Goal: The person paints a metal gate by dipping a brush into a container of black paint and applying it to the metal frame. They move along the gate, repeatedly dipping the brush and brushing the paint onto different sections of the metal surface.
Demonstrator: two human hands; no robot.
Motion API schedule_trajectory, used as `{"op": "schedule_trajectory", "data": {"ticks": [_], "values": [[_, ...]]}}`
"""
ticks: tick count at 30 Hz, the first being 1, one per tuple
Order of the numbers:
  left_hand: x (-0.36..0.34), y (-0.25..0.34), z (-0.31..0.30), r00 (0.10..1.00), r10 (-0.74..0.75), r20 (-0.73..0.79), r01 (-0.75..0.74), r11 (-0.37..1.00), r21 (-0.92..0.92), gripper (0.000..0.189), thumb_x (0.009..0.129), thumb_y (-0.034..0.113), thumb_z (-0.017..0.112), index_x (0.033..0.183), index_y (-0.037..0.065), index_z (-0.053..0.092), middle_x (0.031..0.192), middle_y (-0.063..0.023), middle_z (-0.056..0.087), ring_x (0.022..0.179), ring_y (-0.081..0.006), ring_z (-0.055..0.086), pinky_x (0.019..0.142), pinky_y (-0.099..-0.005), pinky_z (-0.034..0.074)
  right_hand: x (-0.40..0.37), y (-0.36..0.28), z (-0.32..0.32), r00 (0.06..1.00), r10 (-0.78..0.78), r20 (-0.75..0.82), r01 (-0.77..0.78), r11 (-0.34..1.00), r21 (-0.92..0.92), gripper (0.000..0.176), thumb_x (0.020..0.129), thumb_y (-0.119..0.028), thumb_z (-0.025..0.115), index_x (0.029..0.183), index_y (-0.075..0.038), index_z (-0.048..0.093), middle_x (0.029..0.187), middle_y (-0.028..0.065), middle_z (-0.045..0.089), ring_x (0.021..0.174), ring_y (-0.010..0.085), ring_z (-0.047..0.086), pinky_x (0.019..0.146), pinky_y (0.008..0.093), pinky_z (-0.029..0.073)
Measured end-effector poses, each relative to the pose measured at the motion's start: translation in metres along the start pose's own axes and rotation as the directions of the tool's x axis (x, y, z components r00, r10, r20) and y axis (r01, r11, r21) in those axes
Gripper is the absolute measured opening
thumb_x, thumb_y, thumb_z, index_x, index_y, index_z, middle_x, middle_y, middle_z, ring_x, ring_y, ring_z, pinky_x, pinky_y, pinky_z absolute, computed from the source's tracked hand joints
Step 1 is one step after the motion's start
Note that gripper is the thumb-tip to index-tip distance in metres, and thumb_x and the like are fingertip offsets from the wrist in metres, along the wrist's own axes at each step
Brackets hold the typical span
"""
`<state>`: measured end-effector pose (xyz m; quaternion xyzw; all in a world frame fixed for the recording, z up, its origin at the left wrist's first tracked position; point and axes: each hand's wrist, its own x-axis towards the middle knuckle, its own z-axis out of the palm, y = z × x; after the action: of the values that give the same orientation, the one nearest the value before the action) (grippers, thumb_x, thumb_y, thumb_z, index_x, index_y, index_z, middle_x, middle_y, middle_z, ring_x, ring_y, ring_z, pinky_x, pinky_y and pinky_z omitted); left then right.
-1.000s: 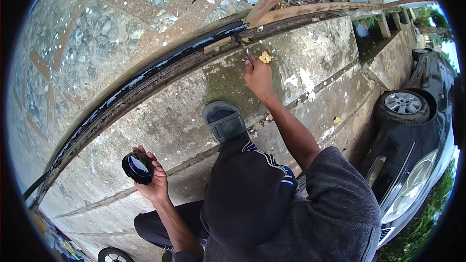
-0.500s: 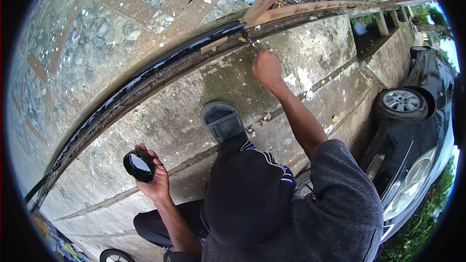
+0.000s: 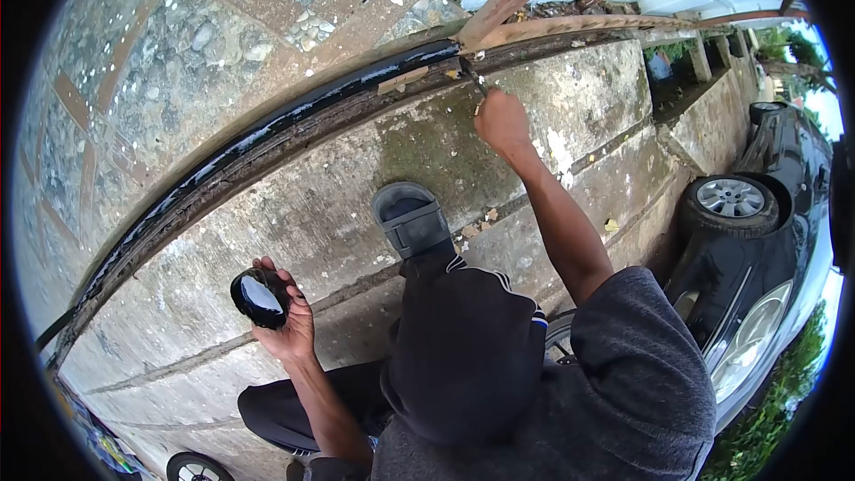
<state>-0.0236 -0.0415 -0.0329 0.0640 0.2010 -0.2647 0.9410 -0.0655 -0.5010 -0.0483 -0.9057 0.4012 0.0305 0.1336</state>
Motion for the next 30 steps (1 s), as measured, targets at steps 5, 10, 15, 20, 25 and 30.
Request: {"op": "schedule_trajectory", "data": {"ticks": [5, 10, 15, 20, 25, 30], "values": [[-0.002, 0.001, -0.005, 1.000, -0.017, -0.008, 0.017, 1.000, -0.013, 0.051, 0.101, 0.023, 0.050, 0.148, 0.006, 0.039, 0.148, -0.0153, 0.048, 0.125, -0.0407, 0.055, 0.099, -0.0496, 0.053, 0.003, -0.025, 0.033, 0.999, 0.023, -0.035, -0.017, 0.985, 0.171, 0.018, 0.079, -0.011, 0.065, 0.087, 0.004, 0.068, 0.086, 0.0306, 0.068, 0.085, 0.0477, 0.068, 0.079, 0.0510, 0.055], [-0.008, 0.005, 0.004, 1.000, 0.011, 0.024, -0.011, 1.000, -0.008, 0.050, 0.101, 0.023, 0.051, 0.147, 0.006, 0.041, 0.148, -0.0140, 0.049, 0.126, -0.0397, 0.054, 0.100, -0.0490, 0.053, -0.006, -0.022, 0.032, 0.977, 0.192, -0.096, -0.133, 0.894, 0.429, 0.020, 0.084, -0.014, 0.062, 0.090, 0.005, 0.067, 0.086, 0.0298, 0.068, 0.088, 0.0456, 0.067, 0.079, 0.0515, 0.053], [-0.006, 0.005, 0.001, 1.000, -0.004, 0.025, 0.004, 1.000, 0.014, 0.050, 0.101, 0.023, 0.050, 0.147, 0.006, 0.041, 0.147, -0.0131, 0.049, 0.126, -0.0391, 0.054, 0.100, -0.0483, 0.053, -0.006, -0.066, 0.063, 0.979, 0.200, -0.050, -0.133, 0.798, 0.588, 0.021, 0.088, -0.012, 0.056, 0.093, 0.006, 0.066, 0.085, 0.0297, 0.067, 0.089, 0.0471, 0.065, 0.078, 0.0510, 0.051], [-0.014, 0.016, 0.003, 0.998, -0.001, 0.066, 0.000, 1.000, 0.021, 0.050, 0.102, 0.021, 0.050, 0.148, 0.006, 0.039, 0.149, -0.0133, 0.047, 0.128, -0.0390, 0.053, 0.101, -0.0481, 0.052, -0.027, -0.066, 0.087, 0.938, 0.344, 0.043, -0.209, 0.463, 0.861, 0.018, 0.096, -0.018, 0.059, 0.094, -0.001, 0.063, 0.059, 0.0068, 0.055, 0.043, 0.0211, 0.055, 0.042, 0.0365, 0.042], [-0.030, 0.035, -0.003, 0.999, 0.011, 0.045, -0.014, 0.997, 0.074, 0.052, 0.101, 0.021, 0.051, 0.149, 0.006, 0.037, 0.150, -0.0145, 0.046, 0.126, -0.0392, 0.054, 0.101, -0.0478, 0.052, -0.021, -0.090, 0.074, 0.891, 0.283, 0.355, -0.410, 0.166, 0.897, 0.013, 0.096, -0.016, 0.059, 0.094, -0.003, 0.058, 0.056, -0.0021, 0.042, 0.038, 0.0096, 0.041, 0.033, 0.0287, 0.026], [-0.039, 0.038, -0.008, 0.996, 0.076, 0.044, -0.077, 0.996, 0.041, 0.055, 0.100, 0.021, 0.054, 0.150, 0.005, 0.035, 0.150, -0.0159, 0.045, 0.125, -0.0404, 0.054, 0.099, -0.0485, 0.053, -0.043, -0.102, 0.067, 0.889, 0.331, 0.317, -0.378, 0.137, 0.916, 0.013, 0.096, -0.015, 0.058, 0.089, -0.005, 0.053, 0.056, -0.0023, 0.041, 0.036, 0.0108, 0.038, 0.032, 0.0281, 0.025]]}}
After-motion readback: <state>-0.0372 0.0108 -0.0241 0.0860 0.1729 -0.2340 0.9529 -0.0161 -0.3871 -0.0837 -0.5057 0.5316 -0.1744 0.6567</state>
